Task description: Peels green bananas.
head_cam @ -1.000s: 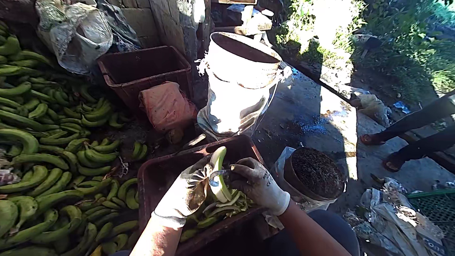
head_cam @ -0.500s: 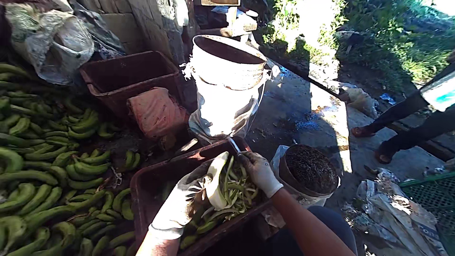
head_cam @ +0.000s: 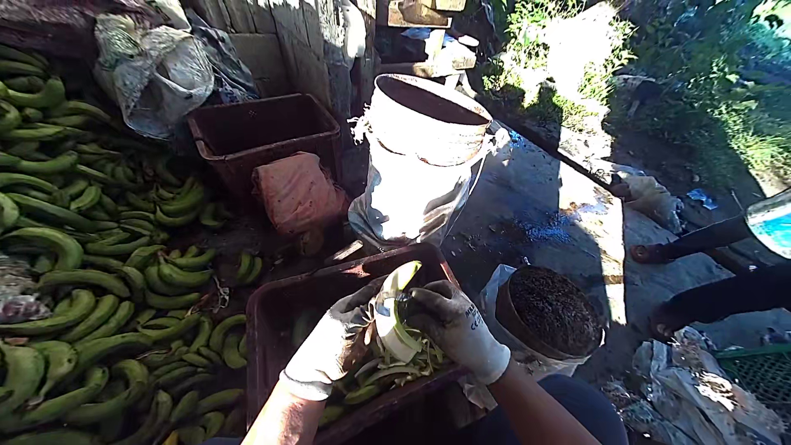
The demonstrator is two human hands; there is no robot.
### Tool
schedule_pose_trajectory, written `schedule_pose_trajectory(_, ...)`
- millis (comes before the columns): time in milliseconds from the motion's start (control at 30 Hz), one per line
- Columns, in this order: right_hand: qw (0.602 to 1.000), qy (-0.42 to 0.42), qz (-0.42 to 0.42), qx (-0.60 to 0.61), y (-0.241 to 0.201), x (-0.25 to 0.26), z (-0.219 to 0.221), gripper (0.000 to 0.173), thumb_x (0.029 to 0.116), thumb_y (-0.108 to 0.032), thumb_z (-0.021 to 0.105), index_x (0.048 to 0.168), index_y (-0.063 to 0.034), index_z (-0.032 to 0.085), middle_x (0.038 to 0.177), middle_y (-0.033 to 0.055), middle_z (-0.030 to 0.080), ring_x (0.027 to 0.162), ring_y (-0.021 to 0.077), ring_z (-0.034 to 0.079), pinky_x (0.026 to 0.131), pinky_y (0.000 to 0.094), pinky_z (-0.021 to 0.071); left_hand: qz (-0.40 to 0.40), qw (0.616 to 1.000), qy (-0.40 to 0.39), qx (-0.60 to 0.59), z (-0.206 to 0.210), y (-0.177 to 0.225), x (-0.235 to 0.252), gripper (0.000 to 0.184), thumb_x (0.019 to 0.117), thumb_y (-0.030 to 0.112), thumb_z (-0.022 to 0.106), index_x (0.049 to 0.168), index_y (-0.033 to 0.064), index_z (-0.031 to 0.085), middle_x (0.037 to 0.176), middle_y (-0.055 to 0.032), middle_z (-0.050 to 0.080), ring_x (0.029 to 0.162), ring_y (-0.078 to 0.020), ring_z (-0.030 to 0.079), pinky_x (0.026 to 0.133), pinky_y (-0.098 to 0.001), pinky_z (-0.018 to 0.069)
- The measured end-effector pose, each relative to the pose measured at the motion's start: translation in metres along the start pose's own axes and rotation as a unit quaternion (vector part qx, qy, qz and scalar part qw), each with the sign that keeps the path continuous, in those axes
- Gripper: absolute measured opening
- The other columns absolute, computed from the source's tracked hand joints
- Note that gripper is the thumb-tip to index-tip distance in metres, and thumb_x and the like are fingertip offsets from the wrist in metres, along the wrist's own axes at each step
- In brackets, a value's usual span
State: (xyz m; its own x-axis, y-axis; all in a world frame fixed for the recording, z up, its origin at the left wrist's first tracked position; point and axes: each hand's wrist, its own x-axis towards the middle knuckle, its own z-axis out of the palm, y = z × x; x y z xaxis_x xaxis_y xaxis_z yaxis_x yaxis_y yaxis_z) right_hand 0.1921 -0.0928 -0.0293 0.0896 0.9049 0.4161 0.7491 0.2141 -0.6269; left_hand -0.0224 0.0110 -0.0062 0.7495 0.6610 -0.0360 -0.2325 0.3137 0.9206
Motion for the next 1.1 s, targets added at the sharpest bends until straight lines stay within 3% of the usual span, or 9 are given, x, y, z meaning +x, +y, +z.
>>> schedule_pose_trajectory(100,0.99,0.069,0.123,0.012,0.009,0.009,0.01,0.042,0.0957,-0.043,0.07,0.128,-0.0154,0.072,0.12,0.0116,0.067,0.11,0.02,0.065,0.096,0.0388,0.0553,-0.015,0.999,0.038,-0.017,0.003,-0.007,0.005,0.037,0.1015,0.018,0.052,0.137,0.0088,0.059,0.096,-0.0028,0.07,0.073,-0.006,0.064,0.065,-0.021,0.0559)
schedule_pose_trajectory(233,0.948,0.051,0.309,0.056,0.034,0.022,-0.008,0.049,0.1001,-0.049,0.06,0.136,-0.0165,0.067,0.133,0.0126,0.064,0.125,0.024,0.059,0.108,0.0467,0.0477,-0.005,0.996,0.025,-0.085,-0.001,-0.008,0.005,0.037,0.1044,0.014,0.045,0.138,0.0057,0.058,0.106,-0.0096,0.071,0.087,-0.0125,0.07,0.077,-0.0271,0.0602)
schedule_pose_trajectory(400,0.958,0.086,0.255,0.1,0.021,0.02,-0.019,0.048,0.1,-0.048,0.06,0.134,-0.0146,0.068,0.127,0.0083,0.067,0.117,0.0154,0.063,0.101,0.0366,0.0525,0.005,0.992,0.014,-0.128,-0.003,-0.006,0.006,0.035,0.104,0.014,0.047,0.136,0.0032,0.058,0.112,-0.0154,0.07,0.094,-0.0197,0.071,0.082,-0.0336,0.061)
schedule_pose_trajectory(467,0.96,0.098,0.222,0.143,0.006,0.015,-0.015,0.044,0.0995,-0.045,0.063,0.129,-0.0133,0.071,0.121,0.0058,0.069,0.11,0.0116,0.066,0.095,0.0325,0.0561,0.023,0.998,0.048,-0.019,0.002,-0.007,0.006,0.036,0.1021,0.014,0.052,0.136,0.0043,0.059,0.112,-0.0111,0.071,0.093,-0.0155,0.07,0.081,-0.0297,0.0599)
schedule_pose_trajectory(567,0.982,0.098,0.139,0.083,-0.013,0.011,-0.01,0.041,0.0994,-0.044,0.064,0.125,-0.0137,0.074,0.114,0.0056,0.068,0.101,0.0115,0.066,0.086,0.03,0.0585,0.07,0.984,0.046,0.16,0.01,-0.006,0.004,0.04,0.1,0.013,0.06,0.139,0.008,0.06,0.128,-0.006,0.068,0.113,-0.0143,0.066,0.098,-0.0307,0.0557)
schedule_pose_trajectory(733,0.954,0.05,0.285,0.083,0.009,0.022,-0.024,0.044,0.1021,-0.049,0.056,0.124,-0.0147,0.073,0.116,0.0056,0.071,0.106,0.0156,0.067,0.095,0.0404,0.0542,0.099,0.975,-0.006,0.199,0.011,-0.004,-0.002,0.048,0.0993,0.014,0.061,0.147,0.0129,0.054,0.137,-0.0028,0.064,0.12,-0.0133,0.063,0.102,-0.0305,0.054)
schedule_pose_trajectory(833,0.93,0.069,0.268,0.244,-0.006,0.019,-0.023,0.056,0.0943,-0.044,0.071,0.136,-0.0078,0.063,0.097,0.0044,0.073,0.078,0.0129,0.068,0.07,0.0339,0.0595,0.139,0.967,0.018,0.213,0.014,-0.007,0.001,0.05,0.0971,0.013,0.066,0.146,0.012,0.055,0.137,-0.0028,0.064,0.117,-0.014,0.065,0.1,-0.0317,0.0561)
schedule_pose_trajectory(933,0.905,0.051,0.262,0.332,-0.043,0.009,-0.009,0.067,0.082,-0.024,0.086,0.14,-0.0061,0.057,0.102,0.0073,0.074,0.087,0.0165,0.072,0.079,0.0374,0.0633,0.186,0.936,0.032,0.297,0.025,-0.02,0.004,0.047,0.0942,0.024,0.073,0.139,0.0152,0.062,0.136,-0.0002,0.064,0.123,-0.0105,0.061,0.106,-0.0316,0.0524)
schedule_pose_trajectory(1100,0.926,0.283,0.13,0.216,-0.071,0.048,-0.039,0.035,0.0868,-0.011,0.076,0.118,0.0026,0.066,0.085,0.0079,0.071,0.07,0.0168,0.069,0.063,0.0355,0.0624,0.232,0.896,0.07,0.373,-0.002,-0.005,0.004,0.054,0.089,0.031,0.074,0.141,0.0254,0.061,0.145,-0.0026,0.054,0.131,-0.0146,0.053,0.105,-0.0362,0.0517)
